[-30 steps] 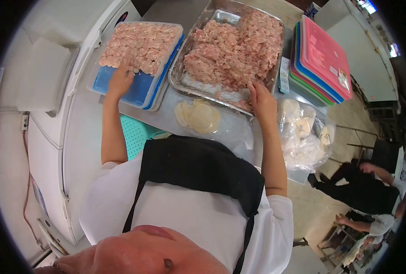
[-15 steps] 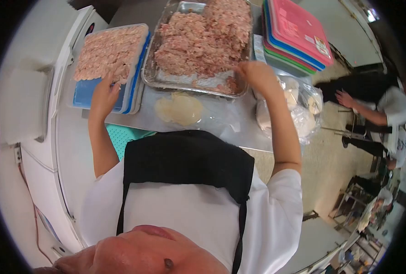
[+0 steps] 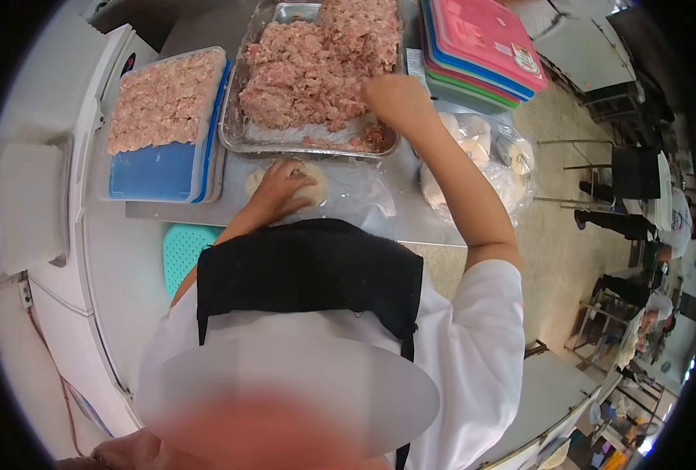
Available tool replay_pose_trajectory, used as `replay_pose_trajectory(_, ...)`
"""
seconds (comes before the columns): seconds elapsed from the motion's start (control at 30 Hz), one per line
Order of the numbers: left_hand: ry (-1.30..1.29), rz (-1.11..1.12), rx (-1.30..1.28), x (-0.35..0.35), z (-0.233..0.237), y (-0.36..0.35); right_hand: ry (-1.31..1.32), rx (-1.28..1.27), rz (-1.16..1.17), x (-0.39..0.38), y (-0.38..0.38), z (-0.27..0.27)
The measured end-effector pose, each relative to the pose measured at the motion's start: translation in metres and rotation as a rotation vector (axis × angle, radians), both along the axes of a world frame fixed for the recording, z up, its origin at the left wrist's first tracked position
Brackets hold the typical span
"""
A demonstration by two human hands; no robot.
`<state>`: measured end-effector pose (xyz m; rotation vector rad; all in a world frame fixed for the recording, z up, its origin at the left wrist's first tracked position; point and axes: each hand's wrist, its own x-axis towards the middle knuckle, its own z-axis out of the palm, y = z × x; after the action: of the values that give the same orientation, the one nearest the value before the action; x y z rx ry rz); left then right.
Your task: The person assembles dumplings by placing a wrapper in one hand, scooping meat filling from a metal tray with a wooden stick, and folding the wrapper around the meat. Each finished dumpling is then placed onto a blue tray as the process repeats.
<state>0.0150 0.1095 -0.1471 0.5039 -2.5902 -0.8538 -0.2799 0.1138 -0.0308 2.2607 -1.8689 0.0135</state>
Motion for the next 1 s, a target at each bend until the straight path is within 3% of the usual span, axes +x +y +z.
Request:
replay_pose_trajectory(0.03,0.007,0.017,-0.014,-0.003,-0.007,0.0,0.032,-0.07,0.036,-0.009,-0.006,-0.016)
replay_pose_trajectory(0.1,0.027,0.057,-0.053,-0.01,-0.026,-0.004,-0.019,0.061,0.085,0.007,0.014,-0.047)
replay_pose_trajectory(0.17,0.101,0.054,0.223,-0.007,-0.034,-0.016,-0.127,0.168,0.228,0.032,0.039,-0.04)
replay_pose_trajectory(0.2,0.135,0.051,0.365,-0.004,-0.036,-0.018,-0.093,0.25,0.132,0.033,0.036,-0.026)
replay_pose_trajectory(0.27,0.032,0.119,0.29,0.002,0.005,-0.013,-0.022,0.407,-0.064,0.033,0.026,0.006)
replay_pose_trajectory(0.3,-0.021,0.153,0.253,0.005,0.02,-0.011,-0.041,0.385,-0.108,0.02,0.017,0.012)
replay_pose_trajectory(0.4,0.013,0.0,0.004,0.008,0.01,-0.009,-0.065,0.23,-0.042,-0.002,0.005,-0.036)
replay_pose_trajectory(0.47,0.062,0.022,-0.022,0.009,-0.001,-0.008,-0.256,0.32,0.108,0.032,0.024,-0.064)
replay_pose_trajectory(0.6,0.04,0.19,-0.023,0.001,-0.024,-0.009,-0.033,0.39,-0.024,0.022,0.021,0.01)
replay_pose_trajectory(0.7,0.179,0.315,0.194,-0.004,-0.031,-0.014,0.059,0.417,-0.081,0.007,0.032,0.011)
replay_pose_trajectory(0.8,0.176,0.217,0.264,0.007,-0.007,-0.018,0.002,0.309,-0.016,0.018,0.057,-0.011)
replay_pose_trajectory(0.9,0.248,0.245,0.22,0.012,0.03,-0.012,-0.145,0.368,-0.068,0.021,0.049,-0.012)
replay_pose_trajectory(1.0,0.277,0.318,0.193,0.014,0.047,-0.016,-0.171,0.231,-0.095,0.021,0.026,-0.006)
